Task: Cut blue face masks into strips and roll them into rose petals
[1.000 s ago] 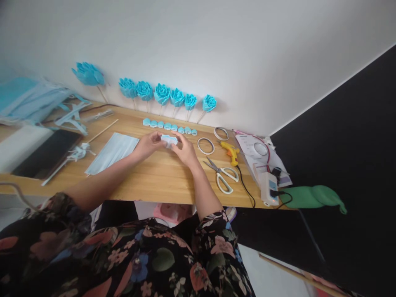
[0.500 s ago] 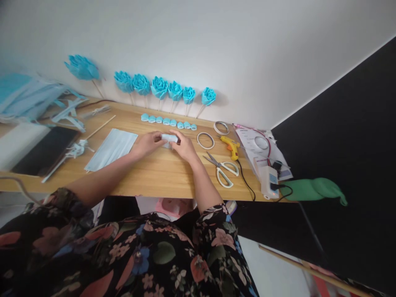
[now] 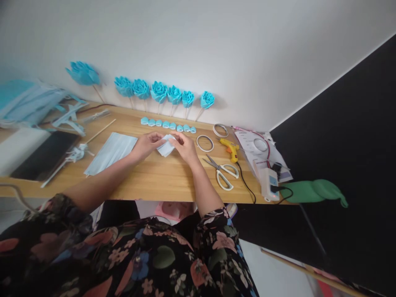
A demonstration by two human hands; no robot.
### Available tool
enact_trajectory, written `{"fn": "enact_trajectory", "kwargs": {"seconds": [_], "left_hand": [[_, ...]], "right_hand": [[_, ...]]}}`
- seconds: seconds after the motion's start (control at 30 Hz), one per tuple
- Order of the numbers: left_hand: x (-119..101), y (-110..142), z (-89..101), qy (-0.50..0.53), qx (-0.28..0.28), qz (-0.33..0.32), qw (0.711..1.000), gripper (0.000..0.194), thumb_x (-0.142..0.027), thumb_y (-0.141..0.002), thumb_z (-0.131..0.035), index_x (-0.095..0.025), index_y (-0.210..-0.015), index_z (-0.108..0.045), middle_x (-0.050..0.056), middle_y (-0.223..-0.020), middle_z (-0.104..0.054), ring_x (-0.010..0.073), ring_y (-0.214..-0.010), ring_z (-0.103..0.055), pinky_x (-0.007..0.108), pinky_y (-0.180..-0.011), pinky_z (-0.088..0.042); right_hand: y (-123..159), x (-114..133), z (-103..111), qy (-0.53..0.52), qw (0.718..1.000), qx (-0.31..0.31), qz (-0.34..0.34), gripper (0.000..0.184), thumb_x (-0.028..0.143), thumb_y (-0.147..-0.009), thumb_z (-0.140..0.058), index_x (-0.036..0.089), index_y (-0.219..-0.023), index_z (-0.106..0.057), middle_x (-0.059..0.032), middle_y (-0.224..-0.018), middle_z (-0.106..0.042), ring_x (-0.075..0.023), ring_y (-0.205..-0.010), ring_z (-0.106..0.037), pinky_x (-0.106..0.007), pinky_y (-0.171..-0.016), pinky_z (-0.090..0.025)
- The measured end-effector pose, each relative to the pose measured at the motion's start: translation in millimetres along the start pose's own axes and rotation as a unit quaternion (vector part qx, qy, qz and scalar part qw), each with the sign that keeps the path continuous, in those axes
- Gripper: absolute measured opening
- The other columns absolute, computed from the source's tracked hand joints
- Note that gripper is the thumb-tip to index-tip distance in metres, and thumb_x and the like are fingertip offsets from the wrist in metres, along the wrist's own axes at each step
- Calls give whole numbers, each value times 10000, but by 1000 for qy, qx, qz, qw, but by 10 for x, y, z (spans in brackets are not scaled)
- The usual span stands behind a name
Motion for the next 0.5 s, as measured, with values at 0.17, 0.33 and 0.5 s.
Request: {"fn": "enact_trajectory", "kwargs": {"seconds": [0.17, 0.33, 0.5], "left_hand": [[-74, 35, -3, 13, 7, 17, 1000, 462, -613, -752, -758, -166, -865, -728, 28, -806, -724, 166, -732, -609, 279, -689, -443], [-75, 27, 21, 24, 8, 62, 998, 478, -629, -663, -805, -164, -738, -717, 14, -680, -678, 145, -636, -552, 272, -614, -394], [-112, 36, 25, 27, -1, 62, 998, 437, -579, -631, -823, -166, -739, -732, 14, -677, -683, 140, -626, -546, 268, -601, -394]], "right_hand": [[20, 45, -8, 40, 999, -33, 15, 320, 504, -809, -693, 191, -868, -727, -13, -772, -716, -161, -714, -619, -294, -695, -492], [28, 50, -41, 13, 1000, -16, 7, 289, 451, -772, -740, 207, -920, -697, -2, -774, -721, -159, -704, -628, -292, -693, -496], [45, 97, -39, 36, 999, -8, 27, 238, 440, -817, -691, 214, -884, -660, 11, -722, -677, -139, -648, -577, -276, -639, -451]]}}
Point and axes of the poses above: each hand's wrist, its own y-axis away from the middle knuckle, its own z-axis out of the back of the hand, x = y × z, the point moved 2 cm from there along -y, towards the middle knuckle
